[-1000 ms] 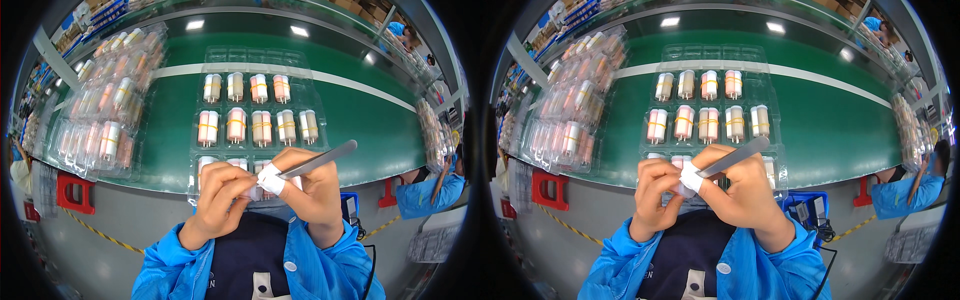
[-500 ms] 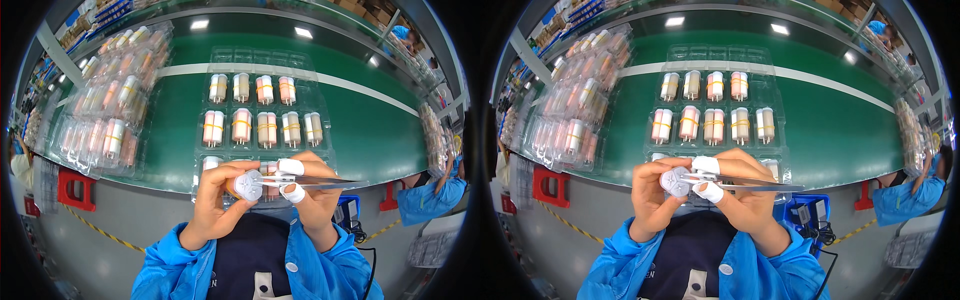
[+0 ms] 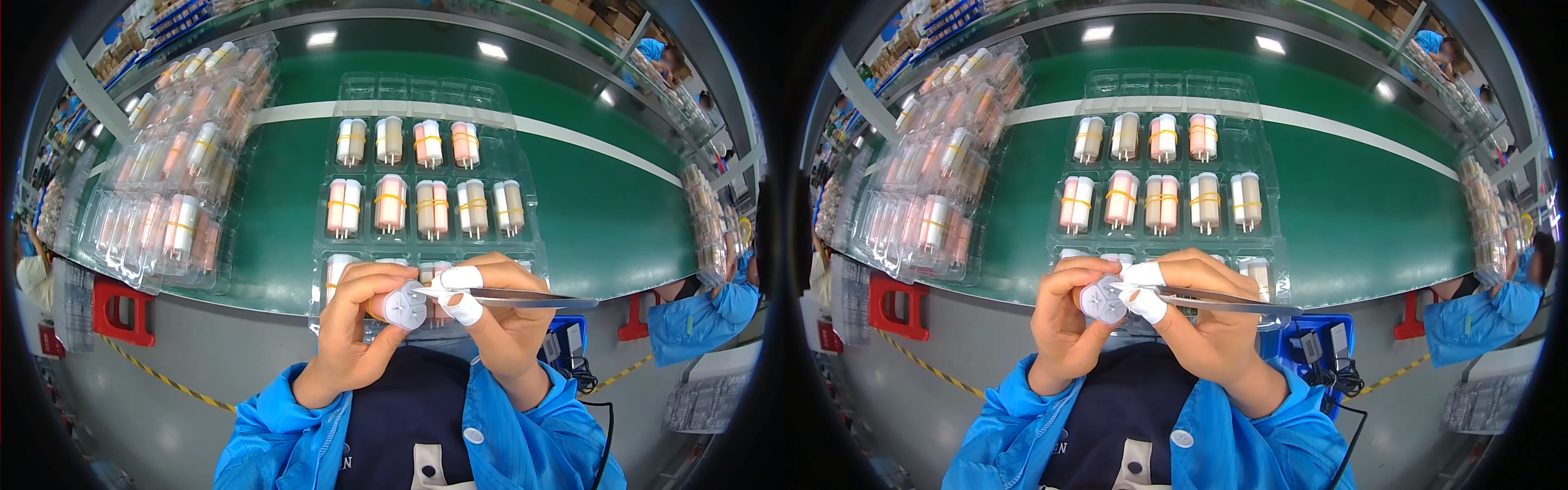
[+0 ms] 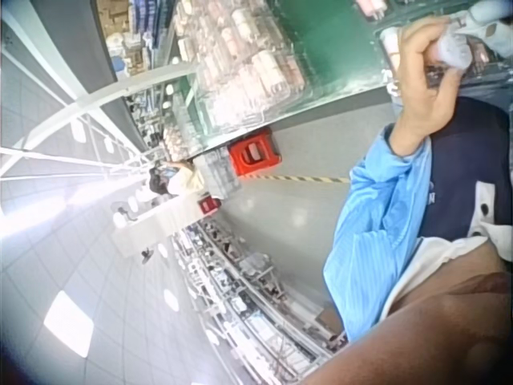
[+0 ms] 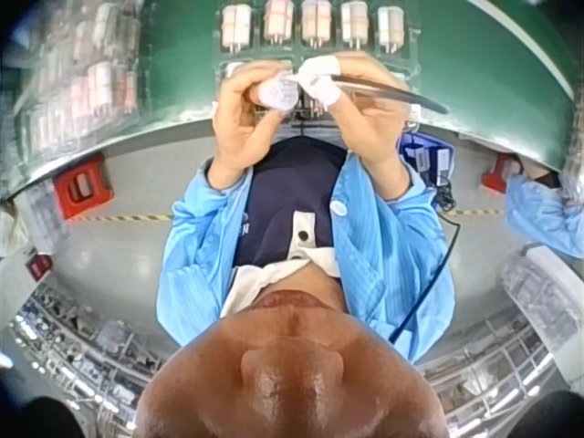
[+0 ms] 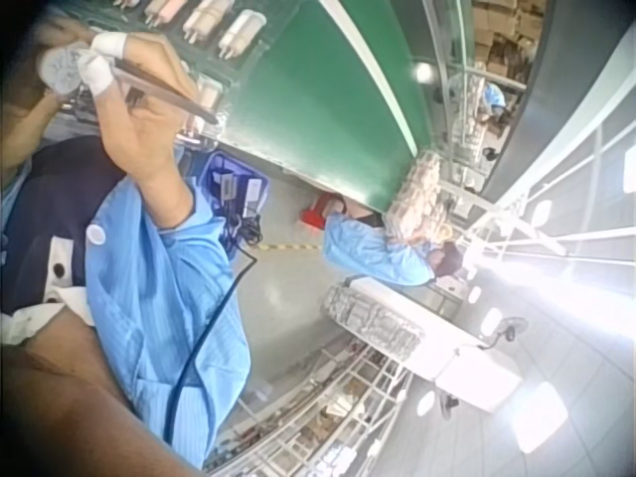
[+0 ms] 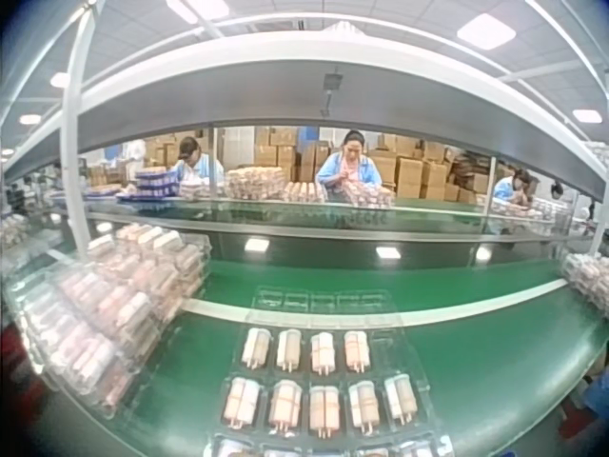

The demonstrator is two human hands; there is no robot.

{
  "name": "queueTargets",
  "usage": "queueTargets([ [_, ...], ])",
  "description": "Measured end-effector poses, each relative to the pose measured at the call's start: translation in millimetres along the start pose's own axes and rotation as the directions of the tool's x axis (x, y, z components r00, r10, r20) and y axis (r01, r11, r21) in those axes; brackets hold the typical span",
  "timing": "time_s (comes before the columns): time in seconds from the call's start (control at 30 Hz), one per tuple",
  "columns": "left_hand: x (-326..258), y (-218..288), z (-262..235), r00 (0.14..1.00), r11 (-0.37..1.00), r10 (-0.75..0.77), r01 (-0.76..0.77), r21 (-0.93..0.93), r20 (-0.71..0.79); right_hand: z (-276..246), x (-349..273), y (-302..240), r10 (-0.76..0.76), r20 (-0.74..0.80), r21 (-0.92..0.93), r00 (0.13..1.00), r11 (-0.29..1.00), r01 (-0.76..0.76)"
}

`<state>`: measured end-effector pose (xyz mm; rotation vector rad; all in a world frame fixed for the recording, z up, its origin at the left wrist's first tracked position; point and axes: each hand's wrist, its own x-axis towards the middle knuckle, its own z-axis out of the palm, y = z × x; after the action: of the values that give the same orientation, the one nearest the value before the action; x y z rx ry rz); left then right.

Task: The person uses tweezers to insert a small white component into a cylindrical object with a rubber band. They repeat this process for several items, placing the finished units into a clear plastic tray on the assembly line.

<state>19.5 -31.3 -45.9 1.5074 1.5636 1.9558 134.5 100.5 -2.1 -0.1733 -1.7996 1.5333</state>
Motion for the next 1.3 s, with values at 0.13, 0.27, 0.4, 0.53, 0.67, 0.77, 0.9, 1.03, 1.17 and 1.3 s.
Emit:
queueTargets([
  [0.13,0.7,0.6,-1.7,1.0,0.998,0.011,-0.011,0.063,0.007,-0.2,2.2,1.1,-0.028,0.014,-0.036,1.0,0.999,0.029],
  [0.27,2.2,-0.8,-1.9,0.999,0.993,0.039,-0.039,0.115,0.007,-0.2,2.3,0.3,-0.022,0.014,-0.018,1.0,1.0,0.022],
  [0.4,2.1,0.5,2.3,0.995,0.996,0.025,-0.016,0.092,-0.098,0.4,2.1,2.4,-0.039,0.007,0.033,0.999,0.999,0.039],
  [0.53,3.8,1.0,2.2,0.994,0.994,0.048,-0.038,0.102,-0.096,1.1,2.5,5.5,-0.098,-0.017,0.042,0.995,0.994,0.099],
  [0.67,5.4,1.5,1.4,0.993,0.988,0.078,-0.065,0.137,-0.087,1.6,3.5,3.7,-0.087,-0.008,0.018,0.996,0.996,0.087],
  [0.77,5.6,0.2,0.7,0.993,0.986,0.078,-0.064,0.153,-0.085,1.4,3.3,2.6,-0.057,0.008,-0.008,0.998,0.998,0.057],
  [0.9,4.6,0.9,1.1,0.993,0.986,0.081,-0.068,0.151,-0.082,1.6,1.7,3.3,-0.097,-0.002,-0.042,0.995,0.994,0.097],
  [1.03,4.0,2.1,-4.0,0.996,0.975,0.091,-0.091,0.202,0.008,2.0,1.0,3.3,-0.116,-0.01,-0.028,0.993,0.993,0.116],
  [1.17,3.3,1.0,-3.8,0.996,0.974,0.094,-0.091,0.206,-0.005,1.1,2.2,4.2,-0.137,0.028,-0.071,0.99,0.988,0.139],
  [1.3,7.2,3.2,0.1,0.99,0.971,0.113,-0.093,0.22,-0.079,2.7,3.3,0.8,-0.128,0.035,-0.099,0.991,0.986,0.131],
])
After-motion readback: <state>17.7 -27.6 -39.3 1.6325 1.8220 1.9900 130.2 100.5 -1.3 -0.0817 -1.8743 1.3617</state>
